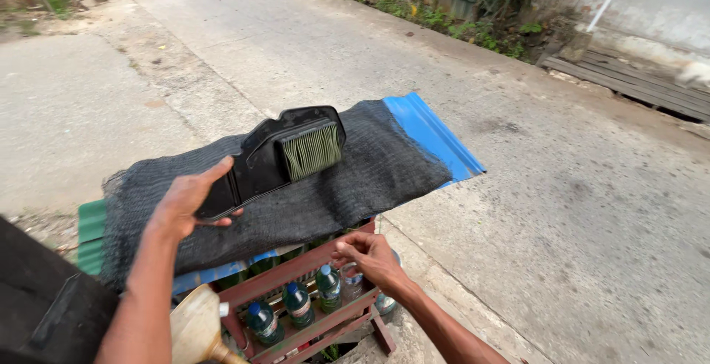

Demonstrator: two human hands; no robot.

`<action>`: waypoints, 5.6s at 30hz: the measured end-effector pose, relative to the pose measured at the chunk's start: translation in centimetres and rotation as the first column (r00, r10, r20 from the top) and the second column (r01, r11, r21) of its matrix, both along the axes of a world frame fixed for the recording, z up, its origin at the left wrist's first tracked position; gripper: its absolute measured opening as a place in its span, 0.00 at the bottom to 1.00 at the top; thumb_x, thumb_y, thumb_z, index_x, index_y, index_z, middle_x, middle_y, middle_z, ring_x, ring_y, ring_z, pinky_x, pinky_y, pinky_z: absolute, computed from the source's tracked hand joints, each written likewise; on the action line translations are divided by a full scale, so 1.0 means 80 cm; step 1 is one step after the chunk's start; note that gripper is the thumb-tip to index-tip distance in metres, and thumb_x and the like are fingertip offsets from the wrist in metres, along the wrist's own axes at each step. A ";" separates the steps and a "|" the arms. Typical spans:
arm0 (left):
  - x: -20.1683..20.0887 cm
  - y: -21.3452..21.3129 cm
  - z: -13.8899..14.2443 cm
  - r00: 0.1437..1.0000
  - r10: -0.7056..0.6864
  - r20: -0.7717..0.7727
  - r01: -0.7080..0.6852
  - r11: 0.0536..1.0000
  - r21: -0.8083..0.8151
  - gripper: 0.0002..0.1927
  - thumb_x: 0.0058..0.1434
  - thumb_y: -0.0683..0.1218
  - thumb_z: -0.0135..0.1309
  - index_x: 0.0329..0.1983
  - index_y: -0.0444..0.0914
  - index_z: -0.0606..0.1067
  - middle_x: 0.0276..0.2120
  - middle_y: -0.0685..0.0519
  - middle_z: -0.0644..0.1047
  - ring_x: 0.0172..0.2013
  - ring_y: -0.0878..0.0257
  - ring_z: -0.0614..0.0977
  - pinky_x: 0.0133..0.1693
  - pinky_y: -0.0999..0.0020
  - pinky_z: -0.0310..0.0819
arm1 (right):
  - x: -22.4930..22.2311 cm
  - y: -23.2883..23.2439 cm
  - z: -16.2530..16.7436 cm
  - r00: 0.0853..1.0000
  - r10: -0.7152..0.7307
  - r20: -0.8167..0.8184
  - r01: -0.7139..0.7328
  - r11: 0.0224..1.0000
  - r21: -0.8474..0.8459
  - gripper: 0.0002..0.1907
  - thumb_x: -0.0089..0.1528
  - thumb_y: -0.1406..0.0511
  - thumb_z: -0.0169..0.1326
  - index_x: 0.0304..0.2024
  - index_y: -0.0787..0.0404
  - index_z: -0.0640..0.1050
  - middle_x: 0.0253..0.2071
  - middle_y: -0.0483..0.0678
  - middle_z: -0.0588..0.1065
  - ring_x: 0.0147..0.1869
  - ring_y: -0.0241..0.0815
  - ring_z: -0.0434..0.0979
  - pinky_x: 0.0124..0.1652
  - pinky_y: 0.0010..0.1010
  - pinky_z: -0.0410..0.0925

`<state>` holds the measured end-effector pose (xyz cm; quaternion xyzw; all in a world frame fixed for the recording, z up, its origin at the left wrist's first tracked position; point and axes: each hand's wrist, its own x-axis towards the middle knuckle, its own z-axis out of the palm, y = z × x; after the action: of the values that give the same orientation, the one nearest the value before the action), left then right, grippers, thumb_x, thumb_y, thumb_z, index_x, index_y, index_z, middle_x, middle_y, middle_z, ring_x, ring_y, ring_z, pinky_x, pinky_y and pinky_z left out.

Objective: The person scrubs a black air filter with a toothbrush in a white tub of water, rinses it, and places it on a cloth outside to dry. The person repeats the scrubbing and rinsing steps and then places the filter on a metal gate.

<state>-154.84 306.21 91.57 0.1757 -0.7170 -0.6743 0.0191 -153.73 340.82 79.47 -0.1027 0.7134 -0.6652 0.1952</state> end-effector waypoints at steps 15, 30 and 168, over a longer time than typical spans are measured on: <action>-0.003 0.021 -0.040 0.963 0.224 -0.148 -0.269 0.782 -0.562 0.36 0.57 0.62 0.62 0.59 0.33 0.75 0.46 0.40 0.82 0.48 0.49 0.84 0.52 0.55 0.77 | -0.002 0.015 -0.021 0.998 -0.014 0.054 0.016 0.999 -0.034 0.15 0.64 0.59 0.58 0.45 0.64 0.82 0.39 0.52 0.84 0.38 0.38 0.85 0.33 0.28 0.77; 0.010 0.040 -0.063 0.964 0.096 -0.250 -0.249 0.662 -0.707 0.27 0.62 0.54 0.57 0.60 0.35 0.75 0.60 0.40 0.74 0.61 0.45 0.75 0.62 0.55 0.66 | -0.009 0.022 -0.007 0.999 -0.054 -0.009 0.053 0.997 -0.052 0.15 0.65 0.58 0.54 0.40 0.62 0.83 0.34 0.50 0.83 0.36 0.37 0.85 0.31 0.28 0.77; 1.658 -0.672 -0.475 -0.726 0.596 0.343 -0.319 -0.734 0.599 0.21 0.72 0.51 0.45 0.58 0.32 0.76 0.46 0.49 0.83 0.42 0.58 0.84 0.44 0.63 0.77 | 1.258 -1.347 -0.235 0.088 0.939 0.332 -0.987 0.037 0.157 0.31 0.68 0.46 0.42 0.37 0.67 0.80 0.25 0.53 0.77 0.23 0.46 0.76 0.24 0.37 0.68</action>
<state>-22.18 252.48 53.56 0.5152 0.1577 -0.3926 0.7454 -53.07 233.02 60.65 -0.4731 0.5447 -0.2289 0.6535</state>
